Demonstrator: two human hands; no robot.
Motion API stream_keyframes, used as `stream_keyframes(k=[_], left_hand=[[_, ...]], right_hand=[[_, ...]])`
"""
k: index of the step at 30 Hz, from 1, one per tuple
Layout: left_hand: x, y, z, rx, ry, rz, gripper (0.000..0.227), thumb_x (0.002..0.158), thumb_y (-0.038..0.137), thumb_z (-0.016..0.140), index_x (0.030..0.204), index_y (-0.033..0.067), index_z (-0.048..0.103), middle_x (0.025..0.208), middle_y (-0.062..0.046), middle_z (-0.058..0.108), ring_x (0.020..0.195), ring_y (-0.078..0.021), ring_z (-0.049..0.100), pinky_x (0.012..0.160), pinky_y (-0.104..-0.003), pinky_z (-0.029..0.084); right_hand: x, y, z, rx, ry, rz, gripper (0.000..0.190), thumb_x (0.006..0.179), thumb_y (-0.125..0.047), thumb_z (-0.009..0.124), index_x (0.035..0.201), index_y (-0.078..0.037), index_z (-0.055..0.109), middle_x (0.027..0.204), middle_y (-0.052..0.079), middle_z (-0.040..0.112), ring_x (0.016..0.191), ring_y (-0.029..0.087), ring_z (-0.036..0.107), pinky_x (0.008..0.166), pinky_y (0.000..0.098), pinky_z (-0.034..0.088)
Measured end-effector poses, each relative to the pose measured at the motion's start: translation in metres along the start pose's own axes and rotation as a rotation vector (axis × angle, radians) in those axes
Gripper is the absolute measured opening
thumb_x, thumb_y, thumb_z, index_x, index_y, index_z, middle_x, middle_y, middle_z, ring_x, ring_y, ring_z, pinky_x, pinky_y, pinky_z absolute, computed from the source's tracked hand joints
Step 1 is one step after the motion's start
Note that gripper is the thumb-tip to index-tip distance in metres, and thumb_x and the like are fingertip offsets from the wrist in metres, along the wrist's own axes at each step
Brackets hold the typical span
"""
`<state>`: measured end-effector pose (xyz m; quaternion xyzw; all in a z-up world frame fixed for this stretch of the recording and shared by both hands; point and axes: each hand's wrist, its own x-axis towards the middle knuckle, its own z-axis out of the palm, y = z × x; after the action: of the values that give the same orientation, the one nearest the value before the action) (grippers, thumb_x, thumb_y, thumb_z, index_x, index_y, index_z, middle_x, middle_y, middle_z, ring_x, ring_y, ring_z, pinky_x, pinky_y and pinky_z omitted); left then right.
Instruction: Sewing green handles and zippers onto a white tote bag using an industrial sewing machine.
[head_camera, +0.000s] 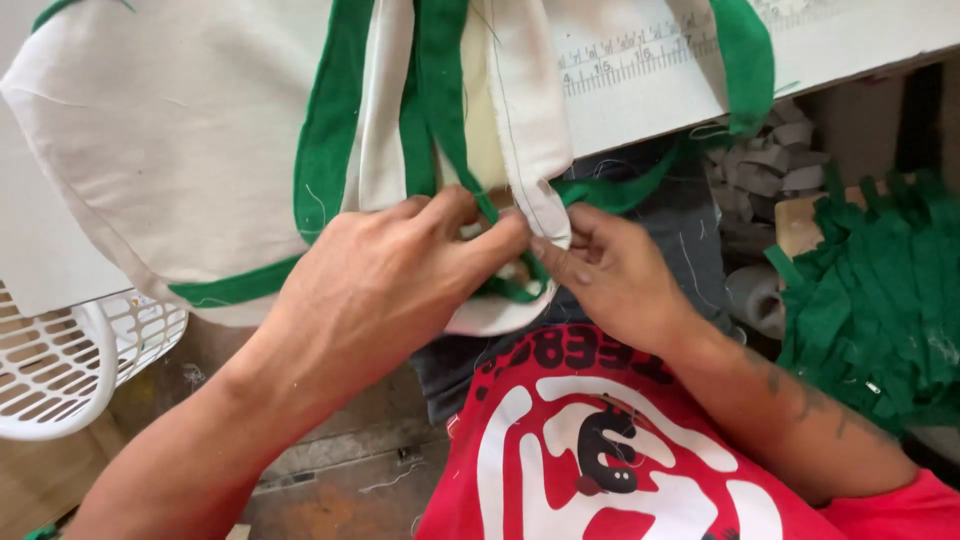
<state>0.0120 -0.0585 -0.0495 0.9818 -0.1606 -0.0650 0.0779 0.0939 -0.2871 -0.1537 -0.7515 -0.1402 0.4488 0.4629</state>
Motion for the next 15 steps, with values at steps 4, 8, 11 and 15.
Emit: stream_keyframes(k=[4, 8, 11, 15], left_hand=[[-0.004, 0.003, 0.004, -0.178, 0.077, 0.042, 0.023, 0.103, 0.011, 0.064, 0.125, 0.0019, 0.067, 0.122, -0.019, 0.070, 0.101, -0.0343, 0.071, 0.078, -0.048, 0.058], [0.008, 0.019, 0.018, -0.534, 0.486, -0.181, 0.026, 0.111, 0.002, 0.073, 0.136, -0.0026, 0.068, 0.131, -0.024, 0.073, 0.106, -0.0305, 0.080, 0.091, -0.039, 0.071], [0.020, 0.026, 0.029, -0.627, 0.596, -0.249, 0.030, 0.105, -0.014, 0.077, 0.131, -0.0037, 0.066, 0.128, -0.020, 0.066, 0.092, -0.0196, 0.075, 0.088, -0.029, 0.071], [0.015, 0.024, 0.021, -1.228, 0.538, -0.392, 0.027, 0.105, -0.015, 0.066, 0.131, -0.0076, 0.064, 0.131, -0.021, 0.066, 0.106, -0.0230, 0.079, 0.099, -0.027, 0.069]], right_hand=[[-0.012, 0.022, 0.017, 0.413, 0.143, -0.089, 0.030, 0.104, -0.017, 0.070, 0.128, -0.001, 0.080, 0.113, 0.005, 0.083, 0.096, 0.010, 0.071, 0.081, 0.0271, 0.059], [-0.029, 0.034, 0.005, 0.472, 0.002, -0.128, 0.033, 0.112, -0.028, 0.061, 0.114, 0.002, 0.075, 0.086, 0.001, 0.070, 0.076, 0.010, 0.062, 0.064, 0.0258, 0.051], [-0.027, 0.025, 0.000, 0.509, -0.006, -0.041, 0.055, 0.107, -0.030, 0.058, 0.148, 0.006, 0.067, 0.116, 0.011, 0.078, 0.102, 0.019, 0.072, 0.085, 0.0296, 0.060], [-0.015, 0.054, 0.001, 0.653, -0.013, -0.015, 0.040, 0.112, -0.025, 0.060, 0.136, 0.005, 0.073, 0.084, -0.001, 0.063, 0.075, 0.006, 0.055, 0.064, 0.0211, 0.044]])
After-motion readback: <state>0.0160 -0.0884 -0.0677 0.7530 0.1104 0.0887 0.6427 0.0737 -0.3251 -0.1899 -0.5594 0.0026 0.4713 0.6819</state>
